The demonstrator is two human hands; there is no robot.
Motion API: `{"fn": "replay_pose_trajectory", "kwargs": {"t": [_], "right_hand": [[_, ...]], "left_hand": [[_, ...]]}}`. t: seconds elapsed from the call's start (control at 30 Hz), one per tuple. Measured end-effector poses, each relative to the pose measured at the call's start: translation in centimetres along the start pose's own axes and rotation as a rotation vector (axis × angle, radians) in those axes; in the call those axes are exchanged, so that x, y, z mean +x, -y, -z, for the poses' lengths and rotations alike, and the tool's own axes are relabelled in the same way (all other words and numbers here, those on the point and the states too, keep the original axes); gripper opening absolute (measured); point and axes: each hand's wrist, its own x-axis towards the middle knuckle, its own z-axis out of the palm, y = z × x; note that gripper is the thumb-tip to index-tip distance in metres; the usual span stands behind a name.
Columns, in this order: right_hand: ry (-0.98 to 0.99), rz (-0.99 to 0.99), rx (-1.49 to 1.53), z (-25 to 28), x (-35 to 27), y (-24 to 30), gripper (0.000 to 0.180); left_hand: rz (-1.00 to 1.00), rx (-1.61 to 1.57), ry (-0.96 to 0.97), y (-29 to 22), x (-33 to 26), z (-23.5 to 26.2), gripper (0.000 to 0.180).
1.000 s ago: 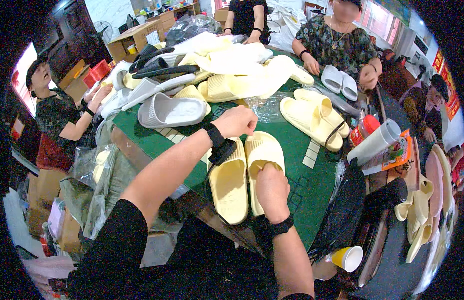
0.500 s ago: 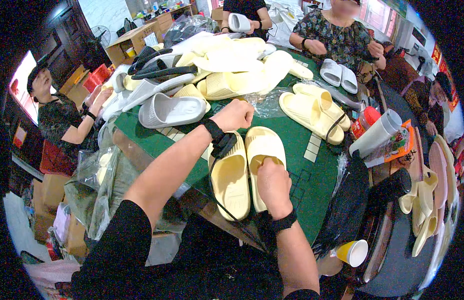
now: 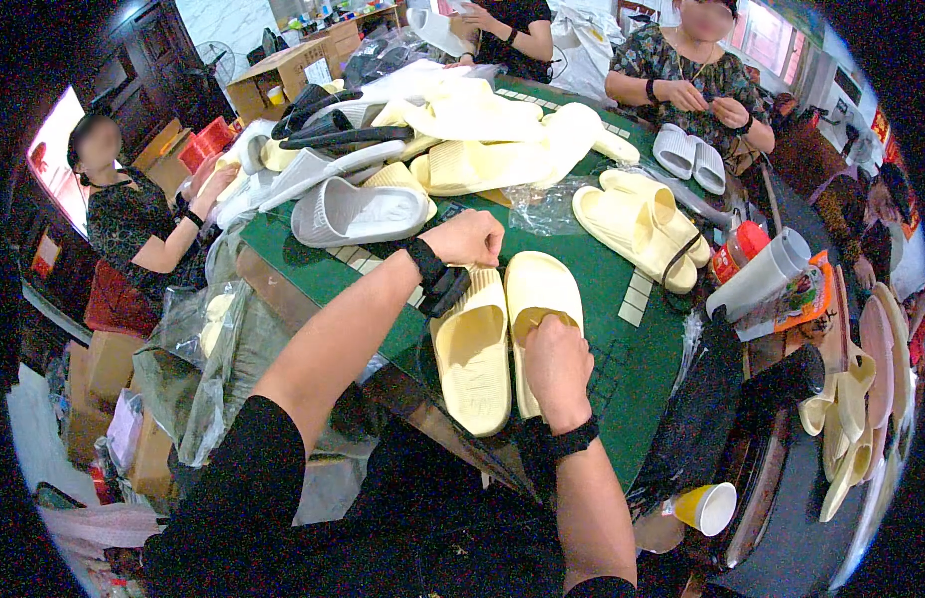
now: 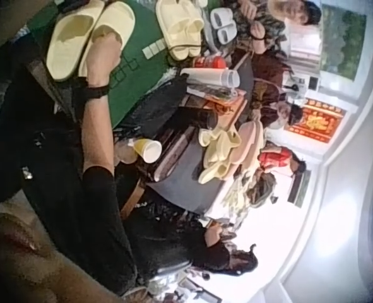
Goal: Inspecting and trimming loose threads or imperfections from manufactured sandals/slides at a workbench.
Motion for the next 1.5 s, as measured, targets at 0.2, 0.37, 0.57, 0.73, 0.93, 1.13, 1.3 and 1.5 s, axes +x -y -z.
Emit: {"fn": "replay_pose_trajectory", "kwargs": {"t": [0.2,0.37,0.57,0.73,0.93,1.13,1.3,1.5], "right_hand": [[0.008,0.002,0.016,0.1,0.0,0.0,0.026],[0.001,0.004,0.01,0.0,0.1,-0.1,0.027],[-0.014,0.009,-0.009,-0.1,0.2,-0.1,0.026],[-0.015,0.017,-0.005,-0.2,0.2,-0.2,0.026],[-0.02,0.007,-0.028,-0.4,0.2,-0.2,0.026],[-0.024,0.034,-0.035,-0.6,0.1,-0.5,0.025],[-0.107,0.093,-0.055,-1.2,0.2,-0.4,0.024],[-0.123,0.109,-0.085,-1.3,0.2,-0.5,0.024]], "left_hand": [[-0.065,-0.071,-0.14,-0.3,0.3,0.9,0.013],[0.001,-0.03,-0.231,-0.7,-1.0,2.0,0.016],[0.077,0.05,-0.13,-0.8,-2.6,2.0,0.016],[0.019,0.154,-0.138,-1.0,-3.2,1.8,0.017],[0.095,0.262,-0.049,-1.7,-2.2,1.8,0.02],[-0.164,0.252,0.139,-1.7,0.2,1.7,0.025],[-0.124,0.283,0.26,-2.1,1.1,1.8,0.026],[-0.017,0.236,0.264,-2.6,0.9,2.4,0.015]]}}
